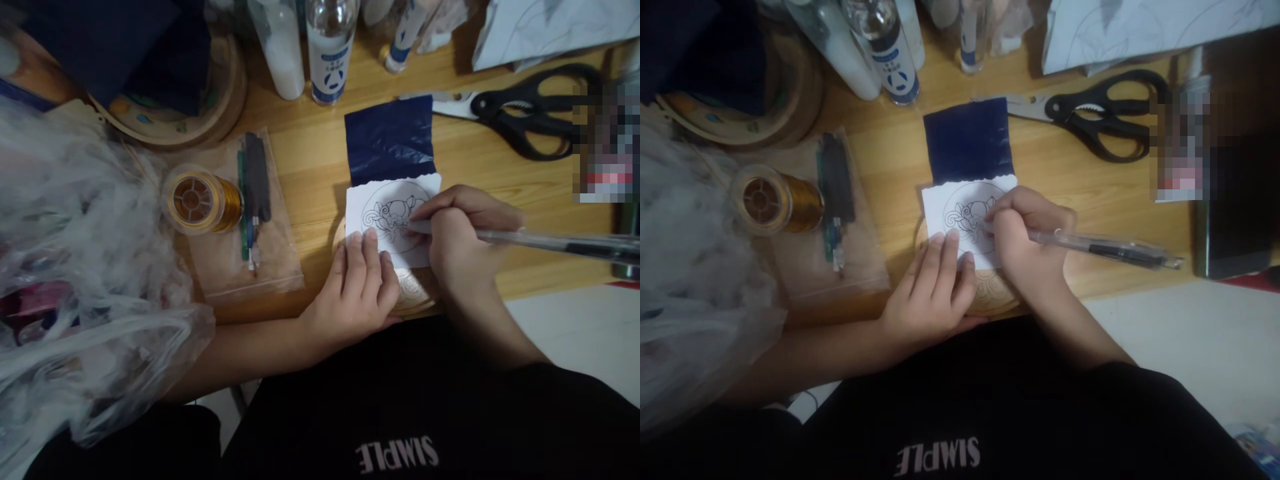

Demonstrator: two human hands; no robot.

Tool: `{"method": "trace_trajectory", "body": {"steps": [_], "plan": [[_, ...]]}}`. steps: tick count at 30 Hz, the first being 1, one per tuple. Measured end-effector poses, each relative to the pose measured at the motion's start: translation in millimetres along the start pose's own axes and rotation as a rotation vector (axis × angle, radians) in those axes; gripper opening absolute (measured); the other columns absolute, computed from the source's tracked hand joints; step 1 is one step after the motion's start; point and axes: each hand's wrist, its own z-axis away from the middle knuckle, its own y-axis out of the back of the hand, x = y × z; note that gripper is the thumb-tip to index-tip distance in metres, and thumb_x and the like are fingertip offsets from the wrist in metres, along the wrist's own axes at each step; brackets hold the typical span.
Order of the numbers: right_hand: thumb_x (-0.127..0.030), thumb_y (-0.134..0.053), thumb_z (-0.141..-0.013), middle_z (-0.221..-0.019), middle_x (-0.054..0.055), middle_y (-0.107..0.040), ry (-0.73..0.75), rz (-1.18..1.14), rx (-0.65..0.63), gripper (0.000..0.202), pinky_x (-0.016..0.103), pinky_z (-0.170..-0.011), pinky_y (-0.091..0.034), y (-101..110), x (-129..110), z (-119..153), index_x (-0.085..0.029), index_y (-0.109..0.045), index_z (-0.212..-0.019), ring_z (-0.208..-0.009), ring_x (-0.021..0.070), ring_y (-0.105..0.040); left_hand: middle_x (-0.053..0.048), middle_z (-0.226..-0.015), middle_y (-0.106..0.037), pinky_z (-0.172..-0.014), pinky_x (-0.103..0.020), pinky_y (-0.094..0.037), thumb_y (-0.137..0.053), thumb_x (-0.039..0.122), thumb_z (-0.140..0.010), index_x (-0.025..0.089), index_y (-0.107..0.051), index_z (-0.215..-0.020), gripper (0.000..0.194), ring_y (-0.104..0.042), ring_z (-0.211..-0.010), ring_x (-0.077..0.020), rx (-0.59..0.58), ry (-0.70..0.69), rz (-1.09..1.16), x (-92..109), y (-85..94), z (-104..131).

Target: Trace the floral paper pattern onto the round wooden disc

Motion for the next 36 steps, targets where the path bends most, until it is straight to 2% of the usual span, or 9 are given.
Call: {"method": "trace_trajectory", "body": {"steps": [9,18,24,36], "plan": [[-0.008,-0.047,-0.066,-0.048,-0.005,-0.058,-0.008,-0.045,-0.035,0.024,0.021,-0.044,-0.041,2.4,1.8,-1.1,-0.019,-0.064,-0.054,-0.044,0.0079,-0.052,-0.032,-0.124,-0.064,-0.096,-0.046,-0.051,-0.045,0.067,-0.093,-0.001,-0.059,-0.119,0.075,-0.067,-0.111,-0.0375,0.009,0.005,-0.010,0.0,0.3,-0.5],[-0.006,-0.047,-0.068,-0.051,-0.006,-0.058,-0.044,-0.036,0.015,0.026,0.022,-0.044,-0.041,-0.7,1.1,0.7,-0.022,-0.063,-0.056,-0.045,0.0089,-0.051,-0.030,-0.124,-0.065,-0.097,-0.046,-0.052,-0.041,0.069,-0.093,0.000,-0.059,-0.119,0.076,-0.067,-0.111,-0.0361,0.011,0.006,-0.039,-0.1,0.3,-0.5],[-0.004,-0.048,-0.069,-0.050,-0.006,-0.058,0.008,-0.029,-0.015,0.026,0.021,-0.045,-0.042,0.4,2.9,-0.5,-0.021,-0.063,-0.056,-0.045,0.0080,-0.052,-0.032,-0.124,-0.063,-0.096,-0.046,-0.052,-0.042,0.072,-0.092,-0.001,-0.059,-0.119,0.080,-0.067,-0.112,-0.0387,0.011,0.007,-0.018,0.3,-0.4,-0.2],[-0.005,-0.045,-0.068,-0.051,-0.006,-0.057,-0.003,-0.084,0.005,0.026,0.020,-0.044,-0.041,-0.2,5.5,-0.2,-0.020,-0.064,-0.057,-0.045,0.0071,-0.052,-0.030,-0.124,-0.065,-0.094,-0.043,-0.055,-0.038,0.073,-0.092,0.000,-0.060,-0.118,0.081,-0.067,-0.113,-0.0385,0.011,0.008,-0.038,0.6,-0.2,-0.3]]}}
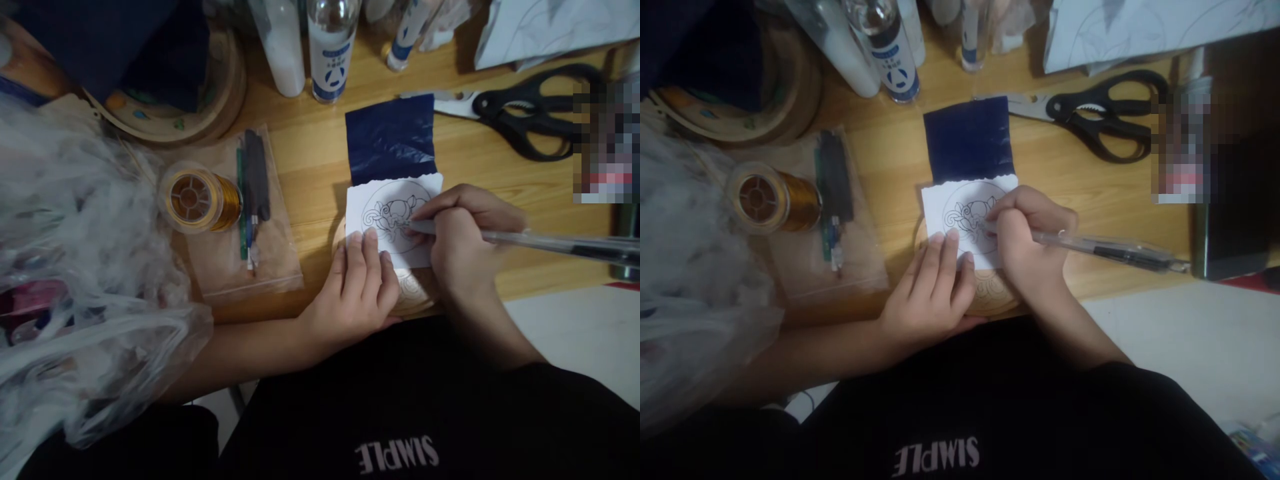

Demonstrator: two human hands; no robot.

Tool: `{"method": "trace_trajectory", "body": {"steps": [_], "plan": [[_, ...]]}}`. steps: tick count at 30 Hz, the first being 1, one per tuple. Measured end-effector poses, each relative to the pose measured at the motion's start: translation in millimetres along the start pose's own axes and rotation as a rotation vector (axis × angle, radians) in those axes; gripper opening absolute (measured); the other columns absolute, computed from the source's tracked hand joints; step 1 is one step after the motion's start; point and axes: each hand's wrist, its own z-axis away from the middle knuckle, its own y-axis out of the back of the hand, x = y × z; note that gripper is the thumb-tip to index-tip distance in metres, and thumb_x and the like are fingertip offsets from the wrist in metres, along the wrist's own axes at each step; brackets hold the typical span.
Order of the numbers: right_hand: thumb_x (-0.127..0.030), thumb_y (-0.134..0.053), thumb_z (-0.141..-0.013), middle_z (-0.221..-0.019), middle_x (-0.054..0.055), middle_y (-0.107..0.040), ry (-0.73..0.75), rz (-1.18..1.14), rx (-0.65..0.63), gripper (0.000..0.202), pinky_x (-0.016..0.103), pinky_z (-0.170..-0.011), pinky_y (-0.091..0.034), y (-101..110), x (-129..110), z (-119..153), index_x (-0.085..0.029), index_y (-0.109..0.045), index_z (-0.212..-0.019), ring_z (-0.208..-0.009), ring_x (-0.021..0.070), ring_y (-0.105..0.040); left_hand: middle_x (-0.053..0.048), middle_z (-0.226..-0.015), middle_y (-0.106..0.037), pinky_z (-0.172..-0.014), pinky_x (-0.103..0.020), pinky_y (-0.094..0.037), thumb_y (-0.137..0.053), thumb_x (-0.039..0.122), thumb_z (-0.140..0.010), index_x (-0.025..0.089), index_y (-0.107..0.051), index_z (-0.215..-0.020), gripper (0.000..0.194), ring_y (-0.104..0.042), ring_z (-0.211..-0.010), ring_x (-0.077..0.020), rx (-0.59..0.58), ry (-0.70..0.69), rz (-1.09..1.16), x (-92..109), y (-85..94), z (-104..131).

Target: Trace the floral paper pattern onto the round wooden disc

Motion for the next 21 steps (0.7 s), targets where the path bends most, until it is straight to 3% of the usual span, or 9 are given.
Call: {"method": "trace_trajectory", "body": {"steps": [6,21], "plan": [[-0.003,-0.047,-0.068,-0.051,-0.005,-0.059,0.054,0.028,-0.022,0.026,0.020,-0.046,-0.043,0.5,-1.6,-1.1,-0.018,-0.064,-0.056,-0.046,0.0064,-0.053,-0.029,-0.124,-0.065,-0.095,-0.043,-0.055,-0.036,0.073,-0.093,0.000,-0.060,-0.118,0.080,-0.067,-0.113,-0.0376,-0.002,0.002,-0.013,-0.4,0.8,-1.1],[-0.003,-0.047,-0.068,-0.051,-0.006,-0.057,0.002,0.039,0.025,0.028,0.022,-0.043,-0.039,-1.4,-1.3,2.2,-0.023,-0.064,-0.057,-0.045,0.0089,-0.051,-0.031,-0.124,-0.064,-0.095,-0.046,-0.054,-0.036,0.072,-0.094,-0.001,-0.059,-0.118,0.079,-0.067,-0.112,-0.0394,-0.007,-0.007,0.007,-0.6,0.3,-0.2]]}}
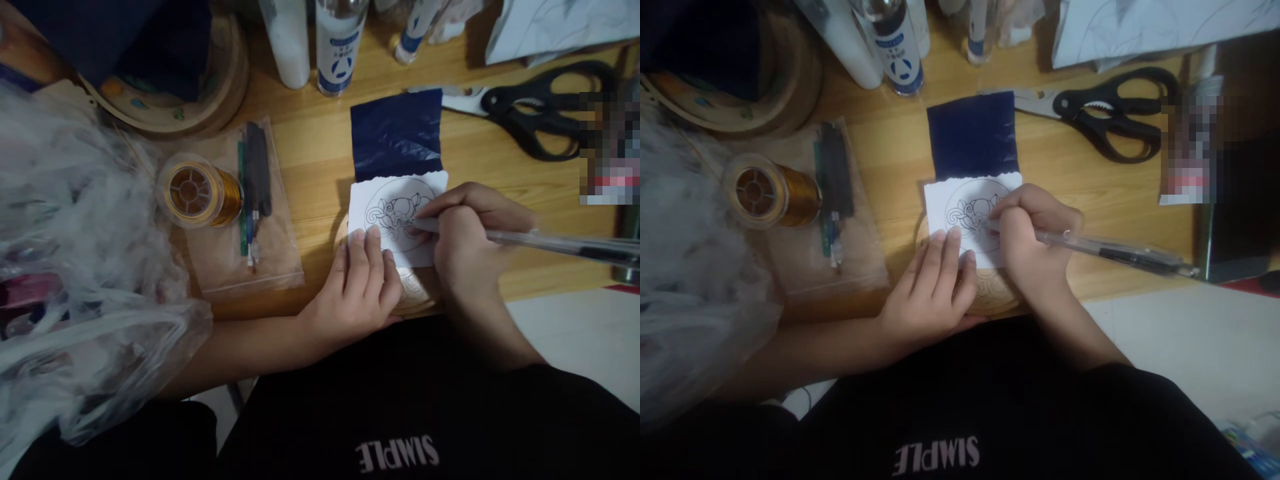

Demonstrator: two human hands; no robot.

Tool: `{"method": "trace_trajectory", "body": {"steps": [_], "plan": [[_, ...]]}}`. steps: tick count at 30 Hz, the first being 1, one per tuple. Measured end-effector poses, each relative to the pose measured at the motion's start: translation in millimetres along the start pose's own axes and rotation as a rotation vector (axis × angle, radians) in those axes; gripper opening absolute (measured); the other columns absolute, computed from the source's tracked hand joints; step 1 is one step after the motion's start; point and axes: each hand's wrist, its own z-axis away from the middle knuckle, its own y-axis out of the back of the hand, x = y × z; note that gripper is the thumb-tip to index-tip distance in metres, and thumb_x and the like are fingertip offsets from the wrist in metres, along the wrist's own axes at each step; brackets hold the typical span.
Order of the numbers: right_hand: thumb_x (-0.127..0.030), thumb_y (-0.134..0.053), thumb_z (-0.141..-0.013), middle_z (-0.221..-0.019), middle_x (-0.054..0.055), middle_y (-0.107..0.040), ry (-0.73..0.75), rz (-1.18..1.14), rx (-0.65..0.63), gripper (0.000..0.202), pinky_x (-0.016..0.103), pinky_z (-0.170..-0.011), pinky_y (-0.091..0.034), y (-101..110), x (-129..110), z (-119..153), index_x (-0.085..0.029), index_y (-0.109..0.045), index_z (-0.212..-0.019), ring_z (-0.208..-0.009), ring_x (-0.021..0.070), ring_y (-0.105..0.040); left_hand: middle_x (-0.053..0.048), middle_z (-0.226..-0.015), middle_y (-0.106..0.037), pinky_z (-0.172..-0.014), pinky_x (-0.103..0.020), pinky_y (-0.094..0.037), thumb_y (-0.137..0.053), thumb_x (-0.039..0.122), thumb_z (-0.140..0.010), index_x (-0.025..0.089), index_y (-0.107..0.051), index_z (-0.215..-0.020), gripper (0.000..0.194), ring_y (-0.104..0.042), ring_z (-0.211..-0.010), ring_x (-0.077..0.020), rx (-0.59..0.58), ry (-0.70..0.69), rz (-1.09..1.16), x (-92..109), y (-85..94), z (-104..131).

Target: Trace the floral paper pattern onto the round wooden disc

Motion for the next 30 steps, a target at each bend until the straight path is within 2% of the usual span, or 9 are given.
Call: {"method": "trace_trajectory", "body": {"steps": [15,22,30], "plan": [[-0.002,-0.045,-0.065,-0.048,-0.006,-0.056,0.010,-0.020,0.026,0.030,0.023,-0.043,-0.040,0.1,2.6,0.2,-0.023,-0.063,-0.055,-0.044,0.0091,-0.050,-0.030,-0.126,-0.064,-0.096,-0.045,-0.053,-0.039,0.071,-0.093,0.000,-0.059,-0.119,0.078,-0.067,-0.113,-0.0374,-0.002,0.011,-0.004,1.0,-0.1,0.2],[-0.006,-0.046,-0.068,-0.052,-0.005,-0.057,-0.024,0.064,-0.007,0.027,0.024,-0.043,-0.041,0.0,0.5,0.0,-0.025,-0.062,-0.057,-0.046,0.0108,-0.052,-0.031,-0.125,-0.063,-0.096,-0.046,-0.053,-0.039,0.071,-0.093,-0.001,-0.059,-0.119,0.079,-0.067,-0.112,-0.0385,0.004,-0.001,0.001,0.4,-0.3,0.1],[-0.005,-0.046,-0.068,-0.050,-0.004,-0.057,-0.026,0.045,-0.013,0.028,0.024,-0.044,-0.041,1.1,-3.4,-0.5,-0.024,-0.061,-0.054,-0.046,0.0105,-0.051,-0.031,-0.125,-0.063,-0.095,-0.046,-0.054,-0.036,0.070,-0.094,-0.001,-0.059,-0.118,0.078,-0.066,-0.113,-0.0392,-0.008,0.000,0.002,-1.2,1.1,-0.3]]}}
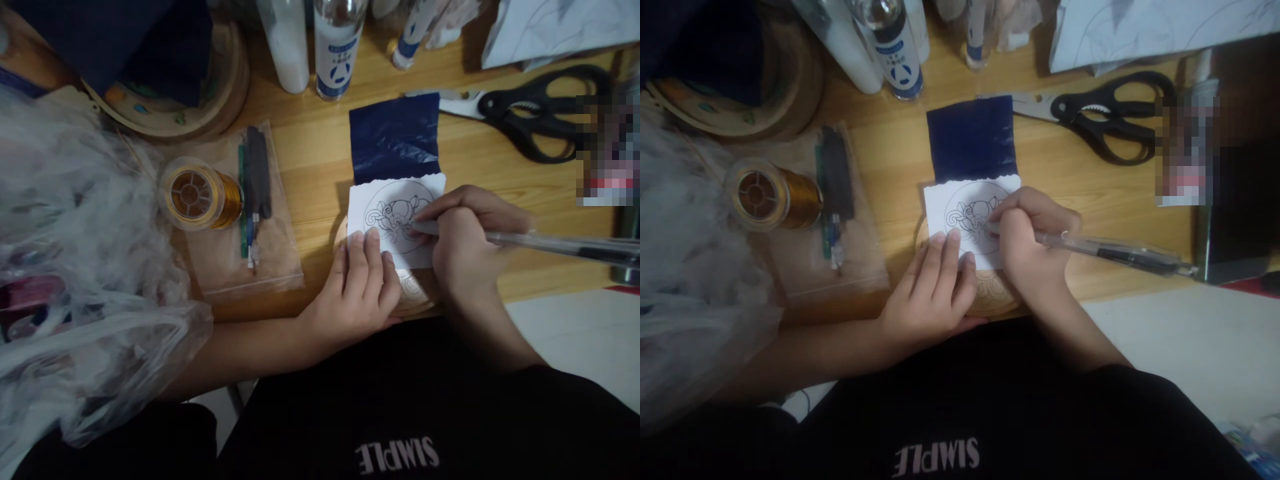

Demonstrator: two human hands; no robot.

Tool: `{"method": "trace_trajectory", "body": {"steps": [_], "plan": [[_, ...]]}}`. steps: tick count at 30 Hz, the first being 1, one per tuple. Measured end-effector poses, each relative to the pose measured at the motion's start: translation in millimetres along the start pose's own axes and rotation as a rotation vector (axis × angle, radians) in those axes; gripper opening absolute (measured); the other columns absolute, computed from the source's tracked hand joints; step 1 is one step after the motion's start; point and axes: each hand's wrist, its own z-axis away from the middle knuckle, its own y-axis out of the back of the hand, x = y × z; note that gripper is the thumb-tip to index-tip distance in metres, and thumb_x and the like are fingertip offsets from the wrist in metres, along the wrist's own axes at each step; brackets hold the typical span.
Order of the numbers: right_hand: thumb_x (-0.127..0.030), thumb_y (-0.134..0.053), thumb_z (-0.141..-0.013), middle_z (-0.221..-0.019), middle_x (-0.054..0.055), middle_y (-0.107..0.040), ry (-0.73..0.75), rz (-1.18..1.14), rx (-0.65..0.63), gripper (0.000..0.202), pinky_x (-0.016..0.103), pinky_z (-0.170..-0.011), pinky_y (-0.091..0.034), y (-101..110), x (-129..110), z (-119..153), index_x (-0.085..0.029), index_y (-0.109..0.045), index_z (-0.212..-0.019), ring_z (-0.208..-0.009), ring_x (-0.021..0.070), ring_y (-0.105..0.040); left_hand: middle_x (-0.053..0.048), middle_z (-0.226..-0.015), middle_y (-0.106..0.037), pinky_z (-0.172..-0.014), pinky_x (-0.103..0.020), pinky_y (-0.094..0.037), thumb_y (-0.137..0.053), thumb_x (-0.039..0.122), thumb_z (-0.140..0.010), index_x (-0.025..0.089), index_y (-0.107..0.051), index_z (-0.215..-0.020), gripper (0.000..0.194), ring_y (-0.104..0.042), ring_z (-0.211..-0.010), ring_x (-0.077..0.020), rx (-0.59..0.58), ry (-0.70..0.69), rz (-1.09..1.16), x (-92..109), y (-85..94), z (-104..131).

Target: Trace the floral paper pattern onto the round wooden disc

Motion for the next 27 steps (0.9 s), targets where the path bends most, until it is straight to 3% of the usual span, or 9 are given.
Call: {"method": "trace_trajectory", "body": {"steps": [18,27], "plan": [[-0.005,-0.047,-0.067,-0.050,-0.004,-0.058,0.008,0.027,-0.016,0.028,0.025,-0.044,-0.041,2.8,-1.2,-0.1,-0.025,-0.062,-0.052,-0.046,0.0112,-0.051,-0.033,-0.126,-0.062,-0.097,-0.048,-0.050,-0.046,0.069,-0.092,-0.001,-0.059,-0.119,0.077,-0.066,-0.112,-0.0388,-0.009,0.003,0.034,1.0,0.1,0.4],[-0.007,-0.046,-0.065,-0.049,-0.006,-0.057,-0.004,-0.040,0.010,0.026,0.022,-0.045,-0.042,-0.1,1.1,-0.7,-0.022,-0.064,-0.054,-0.045,0.0088,-0.052,-0.032,-0.126,-0.063,-0.096,-0.047,-0.051,-0.041,0.071,-0.092,-0.001,-0.059,-0.119,0.079,-0.066,-0.113,-0.0395,0.000,0.001,0.012,1.2,-0.3,0.7]]}}
